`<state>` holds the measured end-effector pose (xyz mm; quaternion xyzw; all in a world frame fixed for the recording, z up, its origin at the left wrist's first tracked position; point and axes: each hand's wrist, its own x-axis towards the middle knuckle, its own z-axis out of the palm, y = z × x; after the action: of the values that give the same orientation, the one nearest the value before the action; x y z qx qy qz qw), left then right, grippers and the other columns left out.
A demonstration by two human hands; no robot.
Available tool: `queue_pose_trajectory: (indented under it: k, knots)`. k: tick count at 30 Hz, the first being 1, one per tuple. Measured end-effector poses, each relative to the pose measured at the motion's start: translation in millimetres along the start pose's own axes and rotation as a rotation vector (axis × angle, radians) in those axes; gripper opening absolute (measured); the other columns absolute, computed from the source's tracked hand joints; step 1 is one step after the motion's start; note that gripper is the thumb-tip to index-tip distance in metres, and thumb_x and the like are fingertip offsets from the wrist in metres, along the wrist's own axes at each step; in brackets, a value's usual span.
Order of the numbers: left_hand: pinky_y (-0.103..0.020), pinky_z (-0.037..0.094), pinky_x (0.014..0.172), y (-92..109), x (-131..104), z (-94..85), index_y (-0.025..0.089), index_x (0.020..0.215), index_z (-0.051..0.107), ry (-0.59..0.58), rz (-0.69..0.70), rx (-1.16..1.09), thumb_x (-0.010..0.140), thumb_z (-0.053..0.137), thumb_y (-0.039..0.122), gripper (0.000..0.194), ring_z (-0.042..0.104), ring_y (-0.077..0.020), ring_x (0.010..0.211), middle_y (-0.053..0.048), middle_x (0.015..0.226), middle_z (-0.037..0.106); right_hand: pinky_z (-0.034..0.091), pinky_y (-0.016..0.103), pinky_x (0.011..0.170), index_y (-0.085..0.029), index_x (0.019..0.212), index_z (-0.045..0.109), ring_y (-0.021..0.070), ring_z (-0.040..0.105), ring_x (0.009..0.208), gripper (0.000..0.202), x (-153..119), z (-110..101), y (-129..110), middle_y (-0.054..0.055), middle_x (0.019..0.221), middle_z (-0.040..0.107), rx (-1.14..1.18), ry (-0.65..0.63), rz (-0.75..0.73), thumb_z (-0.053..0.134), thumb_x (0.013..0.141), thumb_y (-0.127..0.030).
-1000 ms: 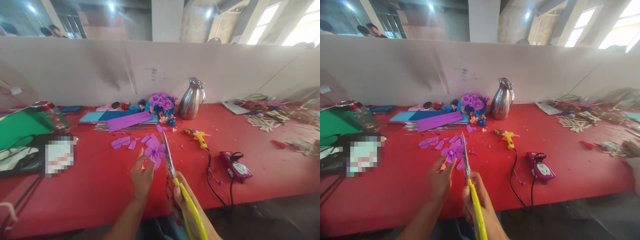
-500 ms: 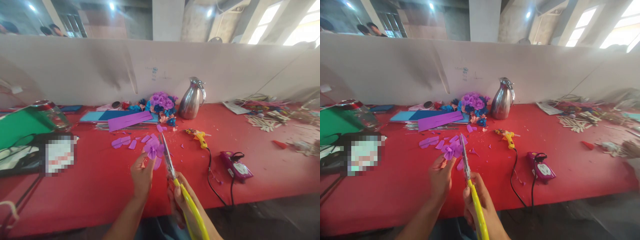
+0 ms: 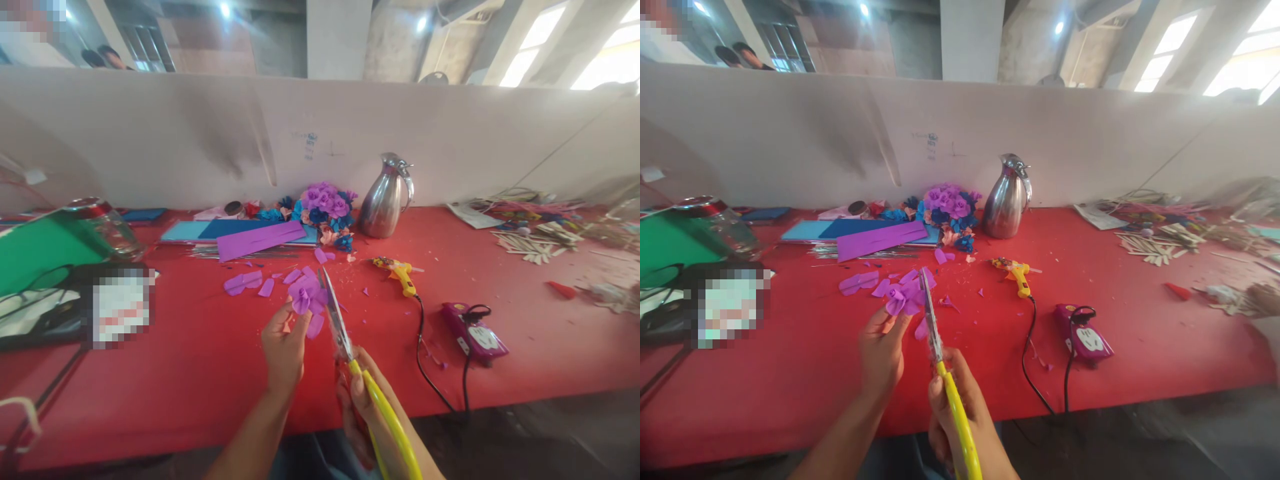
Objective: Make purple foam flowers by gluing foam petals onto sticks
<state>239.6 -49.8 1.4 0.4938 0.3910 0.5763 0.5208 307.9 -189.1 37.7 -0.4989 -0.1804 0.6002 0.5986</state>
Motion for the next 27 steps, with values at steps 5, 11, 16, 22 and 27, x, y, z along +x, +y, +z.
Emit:
queue_pose_trajectory:
  k: [5,11,16,22,27]
  knots:
    - [-0.039,0.046,0.097,3,1,0.6,0.019,0.091,0.073,-0.038,0.006,-0.067,0.075,0.071,0.031,0.021,0.065,-0.024,0.102,-0.006,0.095,0.075,0.018,0.013,0.033,-0.022,0.122,0.039,0.0009,0.026,0.032,0.08,-3,2,-3,-0.012,0.051,0.041,-0.004,-0.011,0.019,0.062,0.068,-0.076]
    - [-0.035,0.048,0.091,6,0,3.4,0.019,0.091,0.074,-0.015,-0.009,-0.102,0.073,0.072,0.029,0.02,0.066,-0.0217,0.096,-0.004,0.094,0.075,0.015,0.015,0.031,-0.026,0.122,0.041,0.003,0.025,0.029,0.076,-7,1,4,-0.012,0.05,0.039,-0.004,-0.004,0.03,0.062,0.069,-0.075]
    - [-0.035,0.047,0.092,11,6,-4.6,0.019,0.091,0.075,0.009,-0.006,-0.05,0.073,0.072,0.032,0.022,0.066,-0.0217,0.096,-0.004,0.094,0.075,0.02,0.017,0.03,-0.023,0.116,0.048,0.0053,0.029,0.031,0.068,11,-17,-6,-0.01,0.052,0.04,-0.225,0.07,-0.082,0.054,0.074,-0.076]
    - [-0.034,0.047,0.088,22,53,-27.7,0.019,0.083,0.075,-0.085,0.116,0.155,0.069,0.074,0.034,0.02,0.066,-0.0218,0.086,-0.004,0.084,0.074,0.041,0.028,0.059,-0.018,0.115,0.057,0.022,0.063,0.067,0.034,82,-45,-52,0.004,0.07,0.063,-1.3,0.345,-0.38,0.056,0.085,-0.035]
    - [-0.035,0.048,0.086,25,92,-36.3,0.019,0.078,0.074,-0.118,0.067,0.047,0.062,0.079,0.037,0.024,0.066,-0.0213,0.083,-0.003,0.077,0.073,0.043,0.033,0.068,-0.016,0.115,0.058,0.0295,0.068,0.089,0.031,113,-43,-64,0.016,0.097,0.068,-1.744,0.429,-0.196,0.046,0.089,-0.028]
